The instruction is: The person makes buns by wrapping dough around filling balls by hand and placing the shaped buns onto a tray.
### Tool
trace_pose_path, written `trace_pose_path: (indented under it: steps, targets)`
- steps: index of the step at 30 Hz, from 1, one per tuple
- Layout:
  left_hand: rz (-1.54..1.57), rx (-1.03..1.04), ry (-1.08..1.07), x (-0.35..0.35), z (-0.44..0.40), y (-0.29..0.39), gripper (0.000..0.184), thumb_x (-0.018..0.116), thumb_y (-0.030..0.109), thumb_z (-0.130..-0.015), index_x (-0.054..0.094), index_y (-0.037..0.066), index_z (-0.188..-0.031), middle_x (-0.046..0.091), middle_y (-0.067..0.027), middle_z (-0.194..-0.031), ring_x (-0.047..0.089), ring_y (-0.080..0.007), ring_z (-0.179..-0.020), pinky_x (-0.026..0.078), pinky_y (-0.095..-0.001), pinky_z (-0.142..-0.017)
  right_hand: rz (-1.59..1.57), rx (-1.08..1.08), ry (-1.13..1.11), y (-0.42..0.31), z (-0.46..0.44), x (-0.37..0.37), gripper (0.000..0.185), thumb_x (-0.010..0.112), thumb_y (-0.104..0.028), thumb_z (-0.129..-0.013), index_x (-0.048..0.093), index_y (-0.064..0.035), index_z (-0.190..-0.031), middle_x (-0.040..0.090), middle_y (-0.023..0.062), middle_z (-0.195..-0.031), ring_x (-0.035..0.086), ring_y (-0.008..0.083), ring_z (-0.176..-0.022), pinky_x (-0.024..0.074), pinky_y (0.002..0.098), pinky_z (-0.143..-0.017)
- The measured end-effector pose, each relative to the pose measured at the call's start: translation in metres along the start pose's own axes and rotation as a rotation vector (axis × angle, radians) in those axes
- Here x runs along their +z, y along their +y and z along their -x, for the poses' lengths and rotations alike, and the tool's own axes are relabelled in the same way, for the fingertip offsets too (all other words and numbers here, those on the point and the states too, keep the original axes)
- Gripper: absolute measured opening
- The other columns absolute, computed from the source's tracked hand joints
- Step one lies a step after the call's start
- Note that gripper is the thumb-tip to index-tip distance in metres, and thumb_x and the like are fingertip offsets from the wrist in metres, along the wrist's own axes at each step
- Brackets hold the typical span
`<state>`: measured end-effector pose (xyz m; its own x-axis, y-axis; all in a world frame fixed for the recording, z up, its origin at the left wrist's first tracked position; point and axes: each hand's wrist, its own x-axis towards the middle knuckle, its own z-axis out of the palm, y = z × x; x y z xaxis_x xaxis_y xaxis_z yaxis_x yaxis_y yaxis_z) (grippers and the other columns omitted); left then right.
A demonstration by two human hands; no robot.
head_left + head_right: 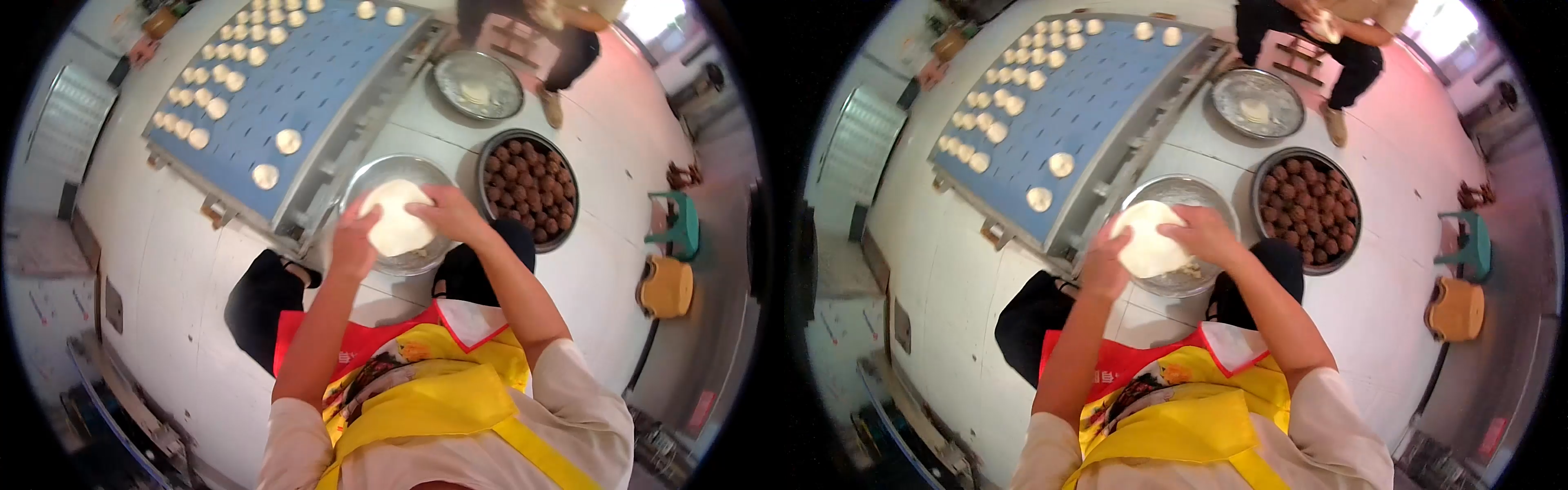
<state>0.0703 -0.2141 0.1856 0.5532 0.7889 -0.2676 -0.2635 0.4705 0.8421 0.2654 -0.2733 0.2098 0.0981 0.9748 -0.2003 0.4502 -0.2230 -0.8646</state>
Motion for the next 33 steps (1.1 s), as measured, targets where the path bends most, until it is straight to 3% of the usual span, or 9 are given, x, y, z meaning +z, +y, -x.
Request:
trace_pose_path:
  steps: [4, 6, 11, 14, 19, 21, 24, 28, 33]
  targets:
    - [0.672, 0.104, -0.350, 0.012, 0.006, 0.015, 0.066, 0.055, 0.034, -0.092, 0.027, 0.005, -0.144, 0.037, -0.0139, -0.144, 0.037, -0.0308, -0.132, 0.030, -0.0482, -0.109, -0.173, -0.144, 0.191, -0.025, -0.009, 0.003, 0.035, 0.061, -0.033, -0.085, 0.065, -0.0018, -0.100, 0.065, 0.0170, -0.085, 0.062, 0.0268, -0.077, 0.0470, 0.0382, -0.070]
    - [0.649, 0.094, -0.177, 0.006, -0.004, -0.018, 0.061, 0.049, 0.039, -0.095, 0.030, 0.006, -0.143, 0.038, -0.0121, -0.144, 0.038, -0.0302, -0.131, 0.029, -0.0484, -0.110, -0.029, -0.126, 0.294, -0.021, -0.023, 0.015, 0.033, 0.061, -0.033, -0.085, 0.063, -0.0016, -0.094, 0.064, 0.0214, -0.086, 0.061, 0.0385, -0.077, 0.0462, 0.0436, -0.070]
    - [0.671, -0.044, -0.067, 0.011, -0.027, -0.015, 0.056, 0.041, 0.042, -0.098, 0.033, 0.007, -0.141, 0.041, -0.0112, -0.142, 0.038, -0.0299, -0.130, 0.029, -0.0487, -0.110, 0.028, -0.035, 0.236, 0.010, -0.030, -0.033, 0.026, 0.064, -0.029, -0.084, 0.064, -0.0032, -0.090, 0.063, 0.0110, -0.071, 0.061, 0.0217, -0.063, 0.0491, 0.0348, -0.060]
    - [0.587, -0.050, 0.103, 0.006, -0.037, -0.014, 0.055, 0.040, 0.041, -0.099, 0.034, 0.007, -0.141, 0.041, -0.0112, -0.142, 0.039, -0.0301, -0.130, 0.030, -0.0493, -0.109, -0.350, 0.239, 0.476, 0.101, -0.031, -0.102, 0.029, 0.069, -0.030, -0.083, 0.063, -0.0020, -0.086, 0.064, 0.0054, -0.069, 0.060, 0.0112, -0.056, 0.0492, 0.0264, -0.052]
    - [0.667, -0.107, 0.236, -0.028, -0.054, -0.045, 0.053, 0.045, 0.039, -0.097, 0.036, 0.007, -0.140, 0.043, -0.0113, -0.141, 0.041, -0.0312, -0.129, 0.029, -0.0500, -0.110, -0.319, 0.693, 0.906, 0.341, 0.023, -0.148, 0.038, 0.076, -0.031, -0.078, 0.064, 0.0017, -0.094, 0.062, 0.0076, -0.076, 0.058, 0.0170, -0.064, 0.0483, 0.0319, -0.056]
    - [0.688, -0.141, 0.261, -0.037, -0.059, -0.061, 0.052, 0.046, 0.038, -0.097, 0.037, 0.007, -0.139, 0.043, -0.0114, -0.141, 0.041, -0.0312, -0.129, 0.028, -0.0502, -0.111, -0.597, 0.846, 0.957, 0.371, 0.046, -0.154, 0.045, 0.073, -0.031, -0.081, 0.059, 0.0008, -0.109, 0.061, 0.0109, -0.100, 0.058, 0.0210, -0.082, 0.0495, 0.0347, -0.069]
    - [0.681, -0.188, 0.288, -0.045, -0.063, -0.079, 0.051, 0.047, 0.036, -0.097, 0.039, 0.008, -0.139, 0.041, -0.0110, -0.142, 0.039, -0.0308, -0.131, 0.027, -0.0510, -0.111, -0.759, 0.849, 1.129, 0.411, 0.052, -0.151, 0.045, 0.072, -0.033, -0.081, 0.058, 0.0005, -0.109, 0.061, 0.0089, -0.098, 0.056, 0.0192, -0.086, 0.0486, 0.0364, -0.071]
    - [0.660, -0.229, 0.264, -0.046, -0.072, -0.087, 0.050, 0.047, 0.035, -0.097, 0.039, 0.009, -0.139, 0.040, -0.0100, -0.144, 0.038, -0.0303, -0.132, 0.026, -0.0521, -0.111, 0.637, 0.826, 1.088, 0.417, 0.074, -0.177, 0.049, 0.076, -0.031, -0.074, 0.058, -0.0094, -0.114, 0.061, 0.0095, -0.107, 0.053, 0.0283, -0.105, 0.0455, 0.0449, -0.084]
    - [0.589, -0.274, 0.276, -0.039, -0.086, -0.098, 0.053, 0.046, 0.037, -0.097, 0.036, 0.006, -0.140, 0.039, -0.0124, -0.144, 0.036, -0.0308, -0.133, 0.025, -0.0511, -0.112, 0.947, 0.985, 0.481, 0.426, 0.113, -0.196, 0.069, 0.078, -0.033, -0.068, 0.046, -0.0161, -0.127, 0.056, 0.0058, -0.118, 0.049, 0.0274, -0.113, 0.0387, 0.0492, -0.091]
